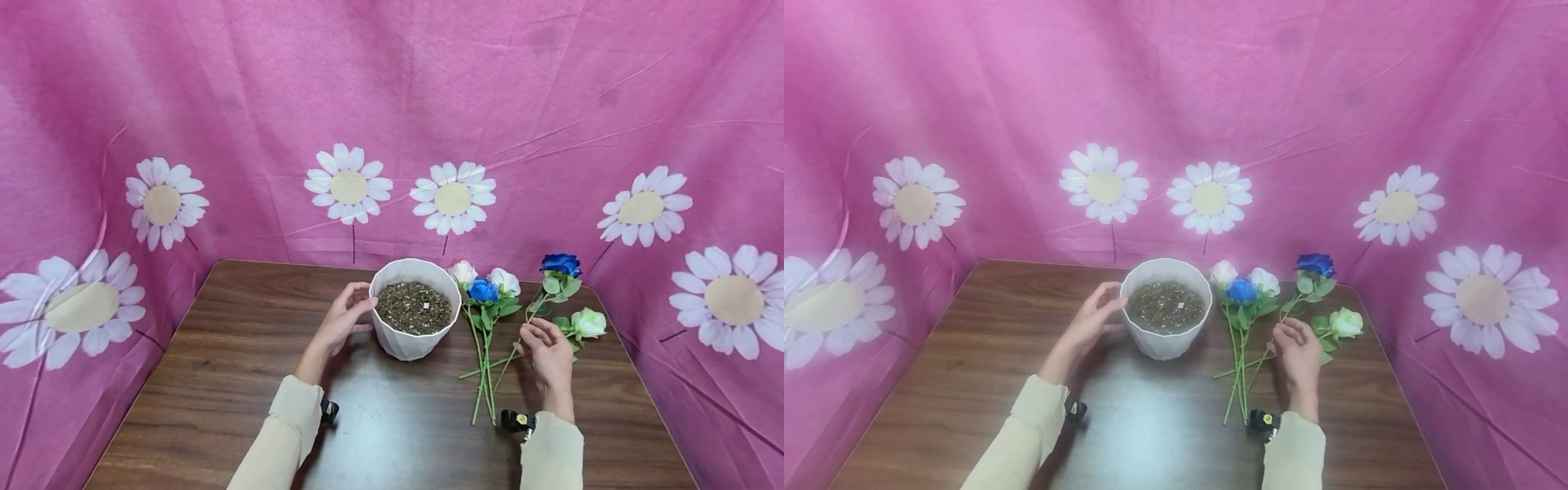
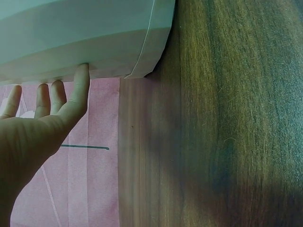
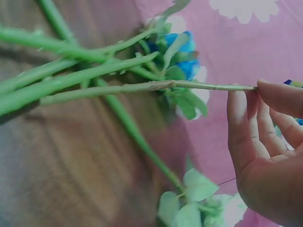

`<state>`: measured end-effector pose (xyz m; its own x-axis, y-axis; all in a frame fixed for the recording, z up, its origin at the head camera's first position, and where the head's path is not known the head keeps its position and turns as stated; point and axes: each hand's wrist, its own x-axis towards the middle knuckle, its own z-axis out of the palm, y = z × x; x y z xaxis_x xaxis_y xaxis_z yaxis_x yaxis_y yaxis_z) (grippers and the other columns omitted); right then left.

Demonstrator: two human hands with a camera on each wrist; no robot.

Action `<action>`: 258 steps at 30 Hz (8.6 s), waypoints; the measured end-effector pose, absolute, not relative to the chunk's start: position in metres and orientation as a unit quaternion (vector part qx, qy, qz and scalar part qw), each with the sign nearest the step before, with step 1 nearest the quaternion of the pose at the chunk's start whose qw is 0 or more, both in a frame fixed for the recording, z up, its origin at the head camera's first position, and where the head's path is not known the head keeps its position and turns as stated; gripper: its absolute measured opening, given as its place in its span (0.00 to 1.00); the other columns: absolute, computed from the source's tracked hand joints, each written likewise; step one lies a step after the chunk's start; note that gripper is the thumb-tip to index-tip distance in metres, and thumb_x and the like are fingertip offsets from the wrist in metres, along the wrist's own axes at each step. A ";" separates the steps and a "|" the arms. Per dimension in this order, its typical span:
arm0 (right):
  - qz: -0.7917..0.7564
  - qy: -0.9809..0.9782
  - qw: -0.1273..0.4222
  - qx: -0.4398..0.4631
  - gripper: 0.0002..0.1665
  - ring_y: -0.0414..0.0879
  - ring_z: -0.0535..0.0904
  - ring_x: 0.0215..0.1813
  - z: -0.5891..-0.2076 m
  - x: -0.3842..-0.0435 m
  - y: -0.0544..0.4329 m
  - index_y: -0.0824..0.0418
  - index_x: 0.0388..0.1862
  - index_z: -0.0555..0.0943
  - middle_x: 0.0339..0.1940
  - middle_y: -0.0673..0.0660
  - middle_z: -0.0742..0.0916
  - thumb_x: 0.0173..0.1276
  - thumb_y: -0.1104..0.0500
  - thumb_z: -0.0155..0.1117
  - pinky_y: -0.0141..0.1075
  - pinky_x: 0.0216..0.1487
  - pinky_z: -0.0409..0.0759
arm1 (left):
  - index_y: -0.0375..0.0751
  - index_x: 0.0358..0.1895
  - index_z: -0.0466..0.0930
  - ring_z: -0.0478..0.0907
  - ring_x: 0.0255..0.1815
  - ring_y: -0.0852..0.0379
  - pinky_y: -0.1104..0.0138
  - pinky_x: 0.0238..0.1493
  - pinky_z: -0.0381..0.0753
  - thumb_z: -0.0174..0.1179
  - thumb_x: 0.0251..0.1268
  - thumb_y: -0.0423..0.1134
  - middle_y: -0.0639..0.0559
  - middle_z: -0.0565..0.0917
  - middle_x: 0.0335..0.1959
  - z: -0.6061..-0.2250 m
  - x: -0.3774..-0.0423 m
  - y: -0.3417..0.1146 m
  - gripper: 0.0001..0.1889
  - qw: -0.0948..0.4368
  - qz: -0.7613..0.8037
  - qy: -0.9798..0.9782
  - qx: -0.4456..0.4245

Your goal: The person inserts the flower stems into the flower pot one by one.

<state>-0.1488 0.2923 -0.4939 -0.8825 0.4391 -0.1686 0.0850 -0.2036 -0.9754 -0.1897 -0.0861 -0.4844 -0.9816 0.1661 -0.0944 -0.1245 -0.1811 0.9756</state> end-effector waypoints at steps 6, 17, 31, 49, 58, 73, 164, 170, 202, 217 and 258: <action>0.776 -0.576 0.155 -0.203 0.17 0.40 0.84 0.32 -0.481 -0.153 0.292 0.68 0.53 0.76 0.32 0.50 0.86 0.68 0.78 0.61 0.31 0.31 0.88 | 0.37 0.65 0.69 0.75 0.56 0.44 0.40 0.52 0.83 0.61 0.71 0.36 0.40 0.74 0.55 -0.484 -0.190 -0.086 0.23 0.097 0.770 0.630 0.018; 0.819 -0.512 0.182 -0.183 0.17 0.43 0.85 0.35 -0.467 -0.161 0.284 0.66 0.53 0.76 0.36 0.55 0.86 0.68 0.77 0.62 0.34 0.34 0.89 | 0.38 0.65 0.69 0.74 0.58 0.44 0.42 0.50 0.85 0.60 0.72 0.35 0.39 0.74 0.56 -0.483 -0.189 -0.086 0.21 0.097 0.771 0.629 0.020; 0.844 -0.470 0.231 -0.118 0.15 0.46 0.85 0.34 -0.448 -0.177 0.264 0.68 0.48 0.77 0.34 0.58 0.86 0.66 0.79 0.62 0.35 0.30 0.88 | 0.40 0.66 0.68 0.72 0.60 0.42 0.40 0.52 0.83 0.59 0.73 0.36 0.38 0.72 0.58 -0.487 -0.189 -0.088 0.22 0.106 0.773 0.625 0.020; 0.876 -0.403 0.257 -0.068 0.16 0.48 0.84 0.32 -0.410 -0.194 0.249 0.68 0.46 0.75 0.33 0.59 0.82 0.64 0.81 0.63 0.41 0.34 0.90 | 0.39 0.67 0.67 0.71 0.60 0.42 0.39 0.52 0.83 0.58 0.74 0.37 0.39 0.71 0.57 -0.486 -0.190 -0.088 0.22 0.108 0.775 0.622 0.025; 0.876 -0.395 0.271 -0.052 0.16 0.48 0.82 0.33 -0.391 -0.201 0.237 0.68 0.44 0.75 0.34 0.60 0.82 0.64 0.83 0.60 0.42 0.32 0.90 | 0.38 0.67 0.66 0.71 0.61 0.42 0.38 0.54 0.81 0.58 0.74 0.38 0.38 0.71 0.59 -0.484 -0.189 -0.088 0.23 0.114 0.773 0.624 0.024; 0.855 -0.448 0.261 -0.013 0.16 0.46 0.80 0.36 -0.381 -0.212 0.206 0.64 0.43 0.72 0.37 0.60 0.80 0.67 0.81 0.58 0.37 0.32 0.89 | 0.38 0.67 0.66 0.70 0.63 0.40 0.38 0.53 0.81 0.58 0.74 0.37 0.37 0.71 0.60 -0.485 -0.188 -0.087 0.23 0.111 0.773 0.624 0.023; 0.397 -0.879 0.104 0.243 0.11 0.57 0.81 0.41 -0.430 -0.251 0.093 0.67 0.49 0.69 0.38 0.63 0.82 0.71 0.74 0.56 0.49 0.47 0.83 | 0.38 0.67 0.66 0.73 0.59 0.41 0.39 0.52 0.83 0.57 0.74 0.38 0.34 0.70 0.62 -0.485 -0.188 -0.087 0.22 0.108 0.771 0.626 0.026; 0.423 -0.870 0.088 0.237 0.10 0.53 0.80 0.35 -0.430 -0.247 0.097 0.67 0.49 0.69 0.35 0.62 0.81 0.73 0.73 0.55 0.45 0.39 0.82 | 0.38 0.67 0.66 0.74 0.57 0.44 0.41 0.51 0.84 0.58 0.75 0.37 0.35 0.70 0.62 -0.486 -0.188 -0.085 0.22 0.110 0.770 0.628 0.024; 0.696 -0.709 0.092 0.058 0.12 0.38 0.82 0.41 -0.423 -0.213 0.195 0.81 0.53 0.66 0.44 0.62 0.79 0.72 0.81 0.47 0.32 0.48 0.86 | 0.40 0.66 0.67 0.73 0.57 0.42 0.41 0.50 0.84 0.57 0.75 0.39 0.39 0.73 0.57 -0.489 -0.187 -0.085 0.21 0.106 0.773 0.625 0.025; 0.727 -0.684 0.053 -0.039 0.15 0.38 0.83 0.40 -0.456 -0.200 0.251 0.79 0.56 0.65 0.37 0.46 0.84 0.76 0.73 0.53 0.37 0.47 0.88 | 0.40 0.66 0.66 0.72 0.59 0.40 0.37 0.53 0.81 0.58 0.75 0.39 0.38 0.72 0.58 -0.491 -0.188 -0.086 0.22 0.109 0.776 0.621 0.028; 0.586 -0.790 -0.110 -0.145 0.24 0.42 0.82 0.33 -0.531 -0.161 0.278 0.78 0.54 0.71 0.34 0.54 0.86 0.66 0.67 0.70 0.38 0.34 0.88 | 0.39 0.66 0.66 0.73 0.58 0.44 0.41 0.49 0.84 0.57 0.75 0.39 0.39 0.72 0.58 -0.490 -0.188 -0.086 0.21 0.108 0.773 0.624 0.028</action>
